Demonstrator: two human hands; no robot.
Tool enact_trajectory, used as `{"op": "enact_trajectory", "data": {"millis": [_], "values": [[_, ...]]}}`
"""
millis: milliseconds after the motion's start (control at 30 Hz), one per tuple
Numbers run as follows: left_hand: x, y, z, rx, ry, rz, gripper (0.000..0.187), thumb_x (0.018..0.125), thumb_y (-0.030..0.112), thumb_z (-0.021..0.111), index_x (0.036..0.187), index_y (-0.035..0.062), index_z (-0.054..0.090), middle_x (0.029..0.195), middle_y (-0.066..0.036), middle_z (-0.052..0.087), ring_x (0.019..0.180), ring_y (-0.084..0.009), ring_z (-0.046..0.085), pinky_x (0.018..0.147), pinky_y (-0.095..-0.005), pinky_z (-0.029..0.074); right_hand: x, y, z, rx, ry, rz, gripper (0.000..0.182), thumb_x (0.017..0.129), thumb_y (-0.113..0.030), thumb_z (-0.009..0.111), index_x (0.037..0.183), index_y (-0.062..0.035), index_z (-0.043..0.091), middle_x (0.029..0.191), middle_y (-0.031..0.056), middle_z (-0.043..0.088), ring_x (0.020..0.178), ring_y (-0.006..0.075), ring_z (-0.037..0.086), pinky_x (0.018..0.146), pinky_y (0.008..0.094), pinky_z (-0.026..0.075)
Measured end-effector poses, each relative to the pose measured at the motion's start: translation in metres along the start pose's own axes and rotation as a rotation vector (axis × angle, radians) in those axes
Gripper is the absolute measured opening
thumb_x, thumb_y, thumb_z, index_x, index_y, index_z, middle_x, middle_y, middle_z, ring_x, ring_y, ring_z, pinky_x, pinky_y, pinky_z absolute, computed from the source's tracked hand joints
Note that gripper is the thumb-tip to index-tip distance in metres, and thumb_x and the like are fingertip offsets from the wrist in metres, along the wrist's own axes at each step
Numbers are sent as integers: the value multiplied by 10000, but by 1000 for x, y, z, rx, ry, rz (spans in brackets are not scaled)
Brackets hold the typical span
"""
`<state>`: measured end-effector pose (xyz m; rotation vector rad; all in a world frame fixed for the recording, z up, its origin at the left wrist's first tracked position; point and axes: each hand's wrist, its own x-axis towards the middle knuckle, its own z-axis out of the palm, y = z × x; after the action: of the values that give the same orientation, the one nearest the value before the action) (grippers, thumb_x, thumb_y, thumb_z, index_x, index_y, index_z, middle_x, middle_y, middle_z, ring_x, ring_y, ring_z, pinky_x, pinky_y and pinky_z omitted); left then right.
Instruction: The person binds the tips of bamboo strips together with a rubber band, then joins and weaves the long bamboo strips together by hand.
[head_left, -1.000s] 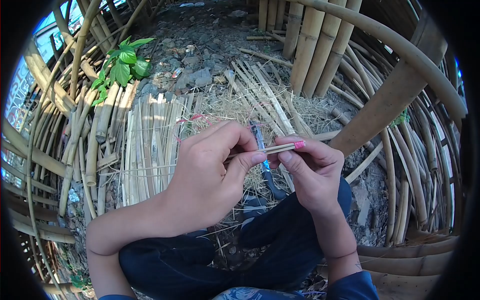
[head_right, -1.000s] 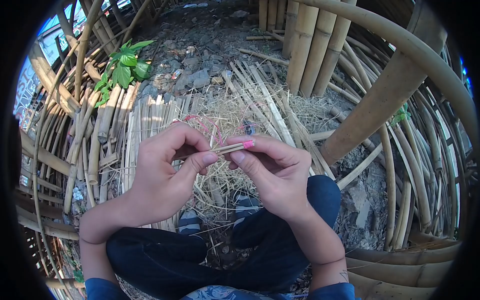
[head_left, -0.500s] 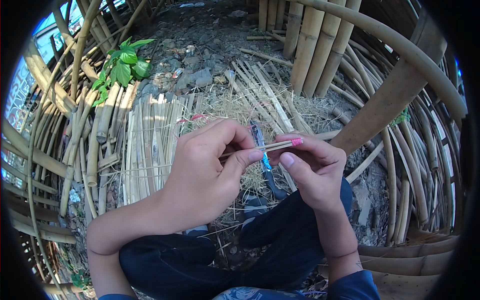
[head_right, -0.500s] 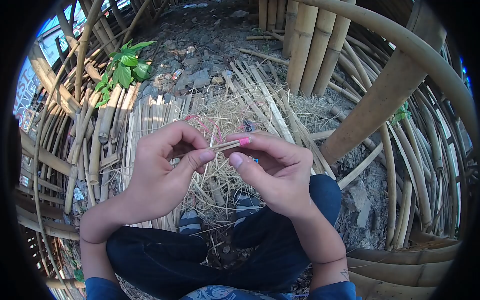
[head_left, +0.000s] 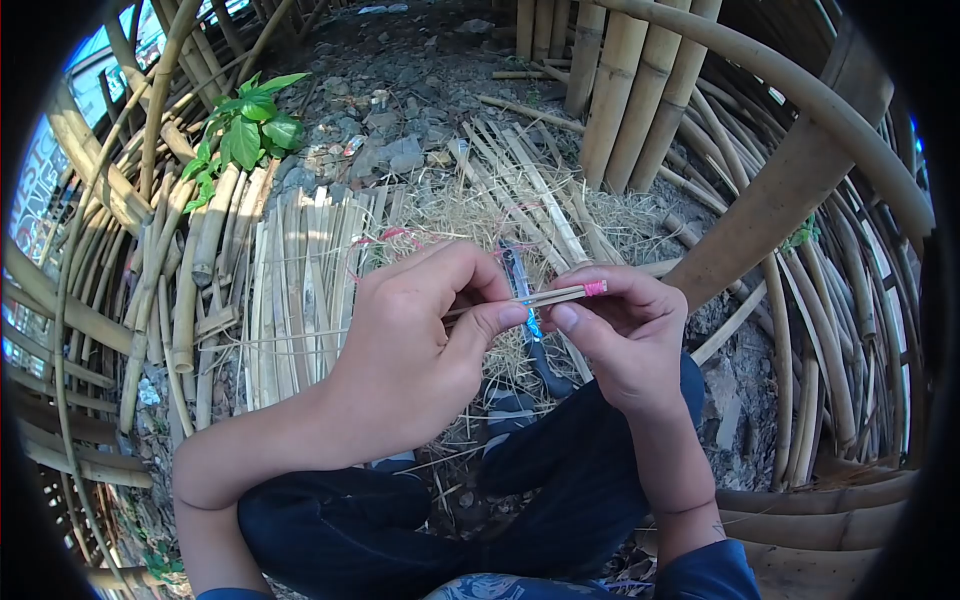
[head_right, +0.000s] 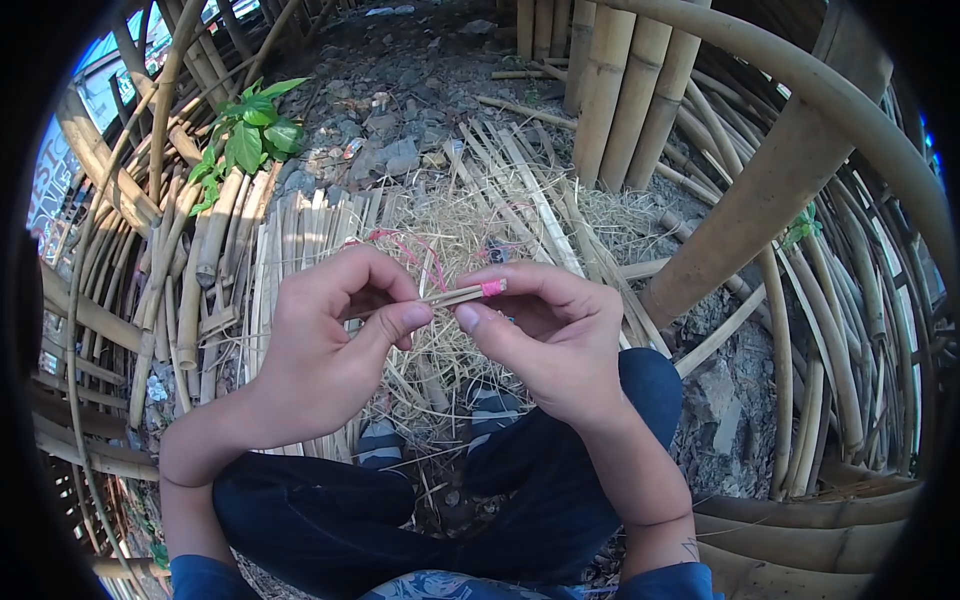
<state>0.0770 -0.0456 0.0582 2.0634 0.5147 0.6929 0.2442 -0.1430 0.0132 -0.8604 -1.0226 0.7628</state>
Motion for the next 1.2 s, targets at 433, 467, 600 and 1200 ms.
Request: {"op": "enact_trajectory", "data": {"millis": [433,467,600,1200], "values": [[1,2,1,-19,-20,12,76,861,-19,640,871,-39,567,809,-68,583,686,-96,594,616,-235,506,-1,4,0,67,44,-10,223,789,107,668,1006,66,634,944,97,647,827,98,623,711,226,520],[0,2,1,-19,-20,13,76,861,-19,640,871,-39,567,809,-68,583,686,-96,594,616,-235,506,-1,4,-1,83,36,12,221,787,107,669,1001,63,634,945,95,648,824,100,625,710,224,519],[-1,1,2,5,-18,11,71,860,-18,641,864,-38,573,803,-72,588,679,-101,599,611,-237,507,-1,7,-4,118,58,42,221,778,111,666,991,59,634,944,86,650,829,100,626,721,225,518],[-1,3,-1,3,-14,21,74,852,-28,643,865,-42,572,805,-80,587,680,-109,607,610,-243,513,3,4,-3,235,-93,126,231,845,61,615,1075,60,632,963,127,662,871,163,648,781,298,545]]}}
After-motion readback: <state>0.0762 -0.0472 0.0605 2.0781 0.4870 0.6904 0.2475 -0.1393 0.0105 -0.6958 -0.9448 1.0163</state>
